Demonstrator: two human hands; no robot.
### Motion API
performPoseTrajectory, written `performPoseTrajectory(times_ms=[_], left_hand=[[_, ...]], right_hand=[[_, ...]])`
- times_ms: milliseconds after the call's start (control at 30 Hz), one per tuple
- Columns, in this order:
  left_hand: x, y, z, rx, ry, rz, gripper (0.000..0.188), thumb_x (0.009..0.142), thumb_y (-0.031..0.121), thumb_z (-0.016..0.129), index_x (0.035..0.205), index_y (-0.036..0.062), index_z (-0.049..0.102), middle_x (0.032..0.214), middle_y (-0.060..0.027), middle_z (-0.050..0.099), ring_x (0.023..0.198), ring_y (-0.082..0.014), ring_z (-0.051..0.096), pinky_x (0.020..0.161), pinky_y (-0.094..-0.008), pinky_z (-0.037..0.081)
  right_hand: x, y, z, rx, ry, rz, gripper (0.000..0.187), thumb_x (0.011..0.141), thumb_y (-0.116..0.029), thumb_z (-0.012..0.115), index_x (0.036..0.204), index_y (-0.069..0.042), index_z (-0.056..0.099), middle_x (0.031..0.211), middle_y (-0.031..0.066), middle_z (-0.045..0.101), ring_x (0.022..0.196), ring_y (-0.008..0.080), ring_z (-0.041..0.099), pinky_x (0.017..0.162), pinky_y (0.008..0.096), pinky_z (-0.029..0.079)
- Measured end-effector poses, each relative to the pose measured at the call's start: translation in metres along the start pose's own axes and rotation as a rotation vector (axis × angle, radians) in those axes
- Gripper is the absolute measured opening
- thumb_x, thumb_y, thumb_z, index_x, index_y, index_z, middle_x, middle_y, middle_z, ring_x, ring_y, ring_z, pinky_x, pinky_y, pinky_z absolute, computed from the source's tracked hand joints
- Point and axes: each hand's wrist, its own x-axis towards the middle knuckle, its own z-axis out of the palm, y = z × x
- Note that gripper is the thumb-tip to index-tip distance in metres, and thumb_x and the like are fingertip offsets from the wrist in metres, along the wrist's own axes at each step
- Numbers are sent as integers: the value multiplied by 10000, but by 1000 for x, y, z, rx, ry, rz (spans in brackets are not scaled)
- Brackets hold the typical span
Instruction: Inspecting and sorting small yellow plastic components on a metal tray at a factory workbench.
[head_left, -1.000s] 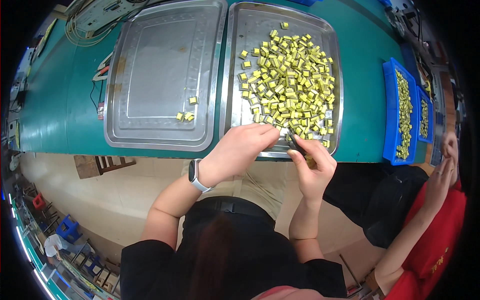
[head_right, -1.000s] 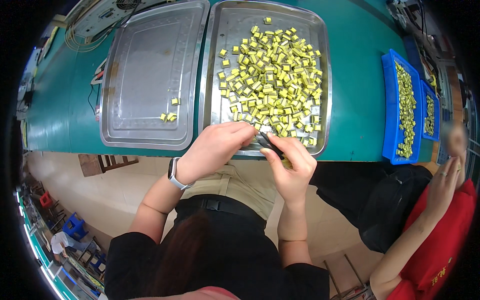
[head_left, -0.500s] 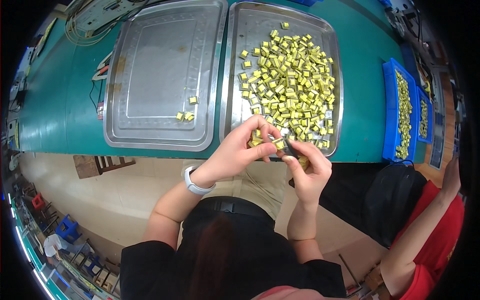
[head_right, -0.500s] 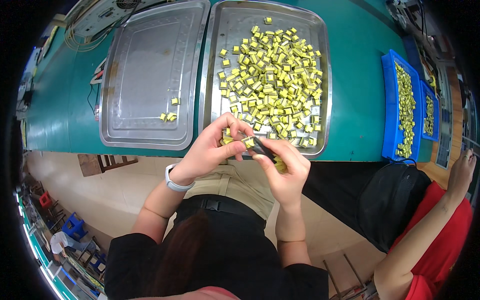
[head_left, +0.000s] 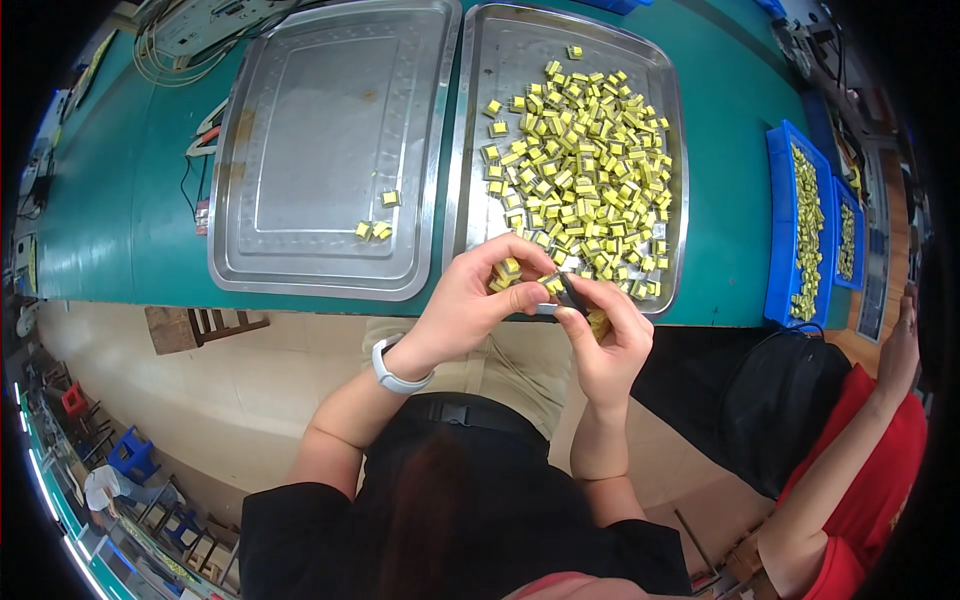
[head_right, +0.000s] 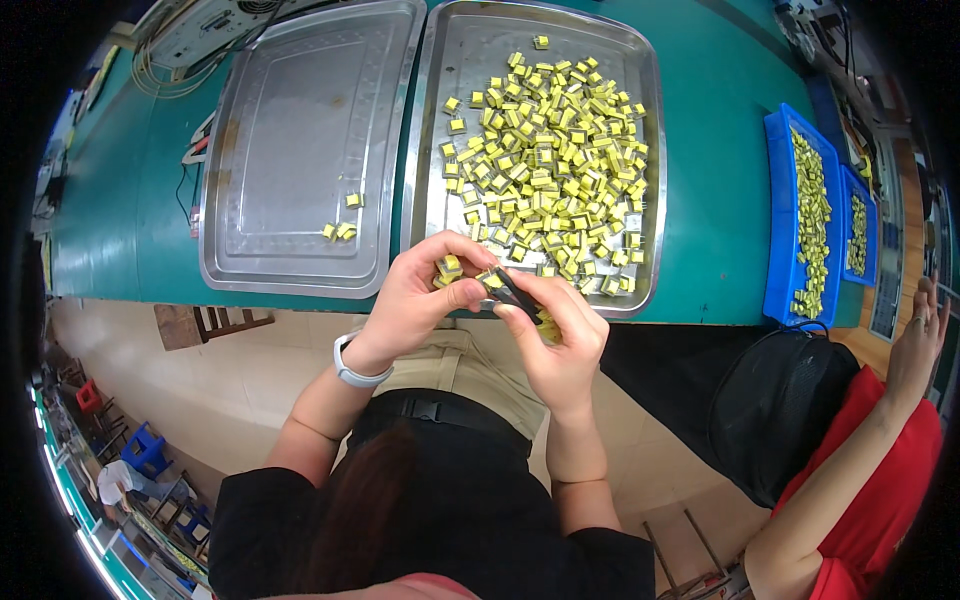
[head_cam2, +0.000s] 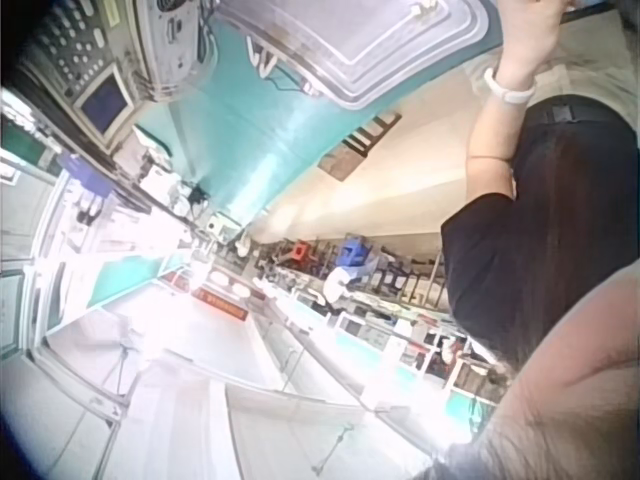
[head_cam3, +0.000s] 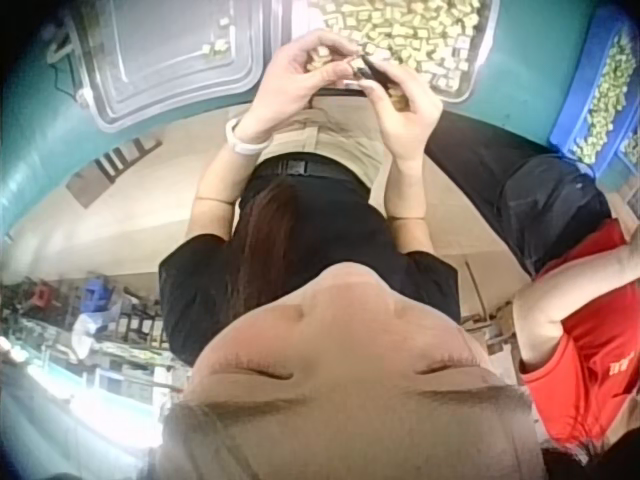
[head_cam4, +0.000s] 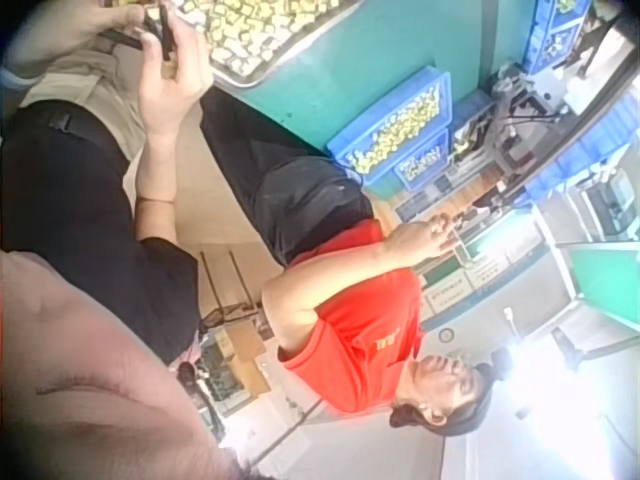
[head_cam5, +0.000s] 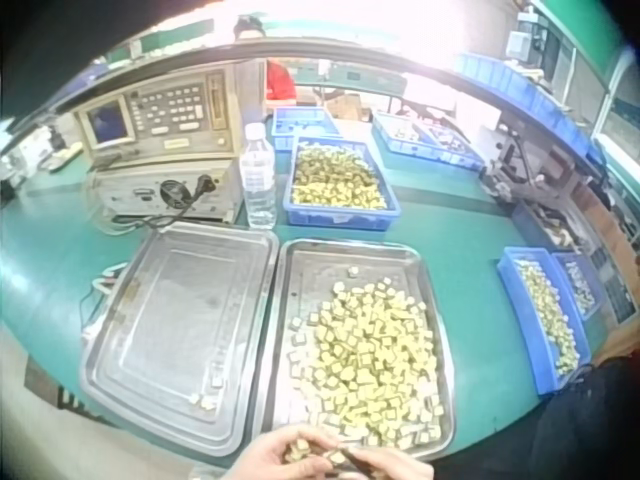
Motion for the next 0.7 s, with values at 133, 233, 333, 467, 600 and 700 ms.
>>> performPoseTrajectory(times_ms=[133, 233, 333, 467, 600, 700], left_hand=[[0, 7, 0, 5, 6, -82, 197, 941, 79, 692, 1110, 1, 628, 1075, -53, 644, 878, -114, 675, 682, -238, 545], [0, 7, 1, -12, 9, -72, 170, 940, 75, 692, 1081, 4, 632, 1069, -52, 648, 874, -107, 675, 669, -234, 544], [-1, 7, 2, -11, 27, -80, 152, 934, 66, 696, 1056, 7, 629, 1068, -62, 650, 860, -100, 665, 674, -232, 545], [1, 5, 2, 6, 22, -51, 135, 924, 48, 699, 1025, 8, 619, 1069, -73, 652, 830, -91, 645, 677, -233, 544], [0, 4, 3, 0, 27, -46, 121, 911, 23, 700, 987, 9, 606, 1064, -82, 654, 818, -85, 623, 692, -233, 545], [0, 3, 2, 14, 29, -25, 118, 907, 14, 699, 974, 11, 601, 1060, -84, 656, 817, -88, 620, 698, -236, 544]], right_hand=[[0, 1, -1, 2, 1, -5, 307, 793, 21, 789, 1084, 60, 703, 896, 103, 692, 770, 143, 608, 687, 247, 468], [-1, 3, -1, 9, 3, -8, 308, 796, 16, 791, 1087, 61, 702, 895, 101, 691, 768, 141, 603, 684, 246, 463], [-2, 3, 0, 17, 5, -13, 305, 799, 12, 792, 1087, 62, 702, 892, 100, 691, 765, 139, 600, 683, 245, 462], [-2, 4, 0, 15, 3, -10, 301, 800, 15, 790, 1084, 64, 701, 887, 98, 691, 763, 138, 600, 681, 243, 461], [-2, 3, 0, 20, -3, 3, 299, 798, 22, 787, 1082, 65, 701, 886, 100, 692, 763, 140, 605, 684, 245, 466], [-1, 4, 0, 17, 1, -9, 298, 796, 28, 784, 1080, 66, 701, 887, 105, 694, 766, 143, 610, 687, 248, 473]])
